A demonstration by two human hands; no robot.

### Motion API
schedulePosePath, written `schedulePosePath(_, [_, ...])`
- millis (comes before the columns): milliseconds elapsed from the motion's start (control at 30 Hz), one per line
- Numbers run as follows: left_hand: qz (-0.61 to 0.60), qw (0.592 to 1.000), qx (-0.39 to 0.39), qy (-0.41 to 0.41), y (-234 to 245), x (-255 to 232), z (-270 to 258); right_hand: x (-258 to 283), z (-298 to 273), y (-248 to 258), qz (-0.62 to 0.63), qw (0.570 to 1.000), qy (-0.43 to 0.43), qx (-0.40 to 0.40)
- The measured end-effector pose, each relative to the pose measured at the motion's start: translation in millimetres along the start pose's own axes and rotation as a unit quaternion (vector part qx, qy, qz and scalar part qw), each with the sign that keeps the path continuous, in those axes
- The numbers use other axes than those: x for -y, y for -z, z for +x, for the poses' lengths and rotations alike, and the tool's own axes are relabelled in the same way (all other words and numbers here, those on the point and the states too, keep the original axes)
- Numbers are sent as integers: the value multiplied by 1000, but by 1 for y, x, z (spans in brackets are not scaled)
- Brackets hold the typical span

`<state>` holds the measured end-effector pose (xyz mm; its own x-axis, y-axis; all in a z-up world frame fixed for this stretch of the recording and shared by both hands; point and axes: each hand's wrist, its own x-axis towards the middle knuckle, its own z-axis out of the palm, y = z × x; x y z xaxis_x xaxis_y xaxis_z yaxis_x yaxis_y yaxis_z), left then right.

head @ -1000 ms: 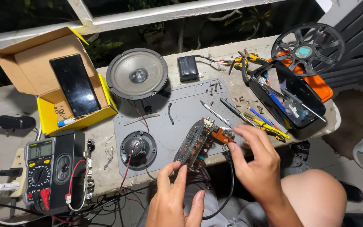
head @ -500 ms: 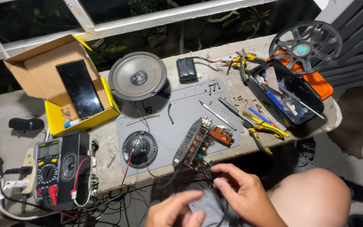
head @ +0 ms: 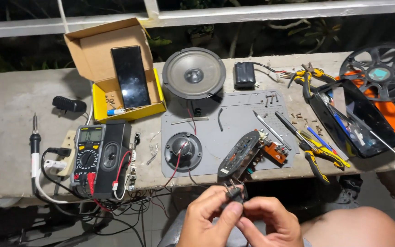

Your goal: The person uses a soldering iron to work on a green circuit board, then handles a black remote control and a multimeter. They connect wires to the circuit board and test the connections while seated on the floor.

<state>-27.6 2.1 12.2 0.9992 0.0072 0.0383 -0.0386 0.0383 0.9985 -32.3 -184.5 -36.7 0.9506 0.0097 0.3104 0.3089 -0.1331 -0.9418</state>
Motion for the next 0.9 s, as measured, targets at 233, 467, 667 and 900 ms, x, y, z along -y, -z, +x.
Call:
schedulePosePath(233, [-218,958,-120,145,36,-11,-6,16,36,-1,-50,987,22,150])
schedulePosePath(467, [219,975,26,-28,125,-59,-42,24,41,-17,-196,973,110,52])
schedulePosePath(667, [352,904,-239,48,158,-101,-79,14,48,-23,-263,956,131,2])
schedulePosePath(900, [346,917,-163,116,105,-73,-63,12,65,-11,-311,946,82,-49])
